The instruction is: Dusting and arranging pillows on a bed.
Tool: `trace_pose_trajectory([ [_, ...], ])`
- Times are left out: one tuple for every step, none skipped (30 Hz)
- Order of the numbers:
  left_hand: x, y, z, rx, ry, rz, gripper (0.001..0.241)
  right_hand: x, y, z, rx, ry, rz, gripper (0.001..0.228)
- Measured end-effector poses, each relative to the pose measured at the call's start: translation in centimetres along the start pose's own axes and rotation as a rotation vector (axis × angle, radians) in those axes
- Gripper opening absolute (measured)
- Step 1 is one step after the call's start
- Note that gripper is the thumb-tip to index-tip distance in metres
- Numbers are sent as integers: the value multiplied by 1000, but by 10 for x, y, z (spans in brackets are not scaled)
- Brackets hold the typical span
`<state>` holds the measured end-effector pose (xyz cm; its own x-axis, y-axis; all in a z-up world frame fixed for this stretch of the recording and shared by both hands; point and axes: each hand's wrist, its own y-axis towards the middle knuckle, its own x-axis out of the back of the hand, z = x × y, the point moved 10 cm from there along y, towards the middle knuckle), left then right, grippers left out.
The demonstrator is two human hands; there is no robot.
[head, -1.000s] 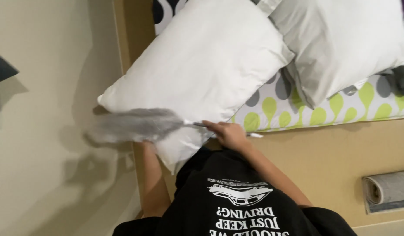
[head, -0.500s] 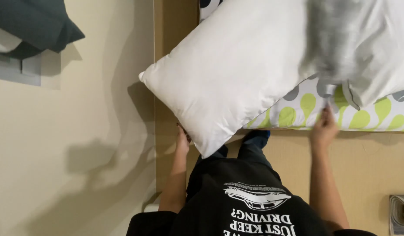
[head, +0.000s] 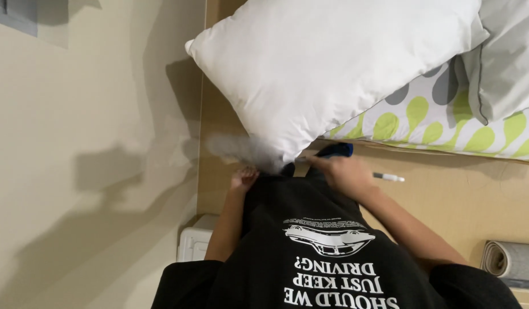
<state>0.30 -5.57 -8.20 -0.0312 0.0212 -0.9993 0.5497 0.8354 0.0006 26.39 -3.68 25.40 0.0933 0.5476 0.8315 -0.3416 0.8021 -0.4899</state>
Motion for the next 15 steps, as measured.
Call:
trace_pose_trajectory([
  [-7,-5,-4,-18,-48,94,45,17,-3,5,2,1,1,60],
  [-13,-7,-8,-39,-96,194,44,54,-8,8,8,110,-191,53],
  [-19,-10,-13,-61,-145,294,43,90,-16,9,12,219,-383,46],
  [-9,-9,-15,-65,-147,296,43,92,-13,9,15,215,-381,46],
  [48,-5,-19,-113,-94,-193,38,103,-14,5,2,288,-490,48],
  [101,-30,-27,-188,-29,-683,34,111,-17,2,-10,365,-596,50],
  [80,-22,-24,-192,-31,-686,34,93,-12,-2,-8,365,-591,50],
  [74,-25,-24,-204,-9,-892,43,72,-3,-7,-26,314,-537,50],
  [64,-31,-24,-217,14,-1097,52,51,6,-12,-45,262,-483,51],
  [70,-32,-21,-219,12,-1097,52,41,2,-14,-43,261,-482,51],
  [72,-29,-18,-214,10,-1044,54,9,7,-15,-72,223,-250,53],
  [75,-25,-14,-210,8,-989,55,-23,6,-18,-103,181,-20,56],
  [77,-22,-11,-207,5,-935,56,-21,3,-16,-102,177,-18,56],
  [79,-20,-9,-203,5,-881,57,-33,0,-12,-97,135,96,52],
  [81,-19,-7,-200,6,-827,59,-44,-5,-8,-92,93,211,50],
])
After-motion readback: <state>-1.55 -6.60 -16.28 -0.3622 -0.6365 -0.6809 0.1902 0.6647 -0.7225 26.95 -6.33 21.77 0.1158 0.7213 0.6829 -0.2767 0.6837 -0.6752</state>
